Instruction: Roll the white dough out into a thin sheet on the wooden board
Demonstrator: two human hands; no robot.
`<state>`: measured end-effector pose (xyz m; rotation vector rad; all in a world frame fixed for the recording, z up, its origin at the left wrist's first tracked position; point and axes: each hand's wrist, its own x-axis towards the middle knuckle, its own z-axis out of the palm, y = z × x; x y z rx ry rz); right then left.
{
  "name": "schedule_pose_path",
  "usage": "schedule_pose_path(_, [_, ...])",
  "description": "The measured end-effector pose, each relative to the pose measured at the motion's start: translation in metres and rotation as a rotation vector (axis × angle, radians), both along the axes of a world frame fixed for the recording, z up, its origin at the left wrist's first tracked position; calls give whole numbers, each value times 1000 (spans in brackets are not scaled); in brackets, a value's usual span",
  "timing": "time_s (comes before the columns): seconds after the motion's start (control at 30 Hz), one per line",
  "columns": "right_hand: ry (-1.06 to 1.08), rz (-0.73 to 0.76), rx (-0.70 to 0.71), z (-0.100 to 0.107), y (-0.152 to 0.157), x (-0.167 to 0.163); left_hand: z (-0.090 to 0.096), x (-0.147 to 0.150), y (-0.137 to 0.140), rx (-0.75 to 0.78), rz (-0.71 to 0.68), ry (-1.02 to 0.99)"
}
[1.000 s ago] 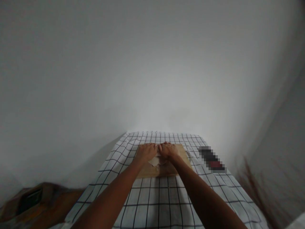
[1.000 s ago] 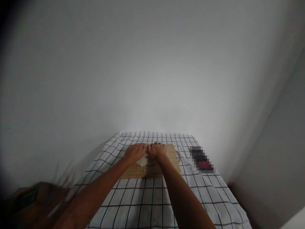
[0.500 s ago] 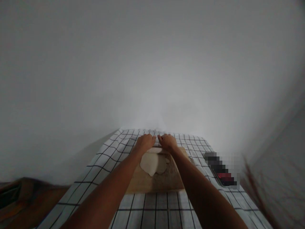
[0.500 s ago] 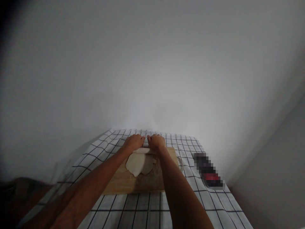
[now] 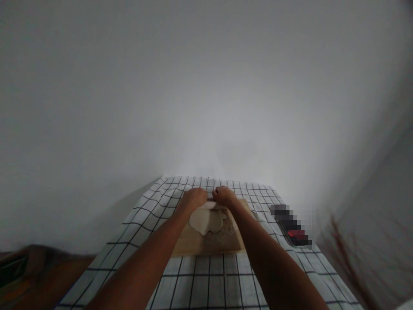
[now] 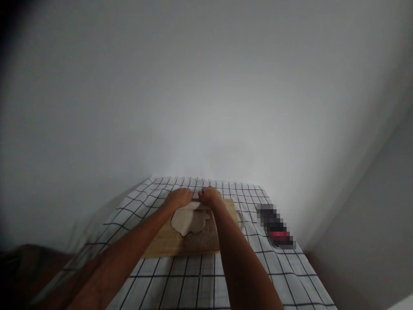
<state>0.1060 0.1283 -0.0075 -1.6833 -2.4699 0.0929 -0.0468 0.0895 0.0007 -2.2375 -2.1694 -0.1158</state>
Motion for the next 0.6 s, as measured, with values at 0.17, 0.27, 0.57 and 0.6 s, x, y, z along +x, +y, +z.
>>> schedule_pose_path(0.17, [10, -30, 45, 3, -37, 6, 0, 8, -35, 117, 63, 15])
schedule_pose_path(0.27, [24, -8, 115, 4, -67, 11, -3, 12, -56, 133, 40, -3])
schedule_pose_path(0.57, [95, 181, 143, -2, -145, 39, 7, 4, -88, -120, -49, -245])
schedule_pose_path(0.6, [134, 188, 165, -5, -152, 44, 12, 1, -90, -141, -53, -253])
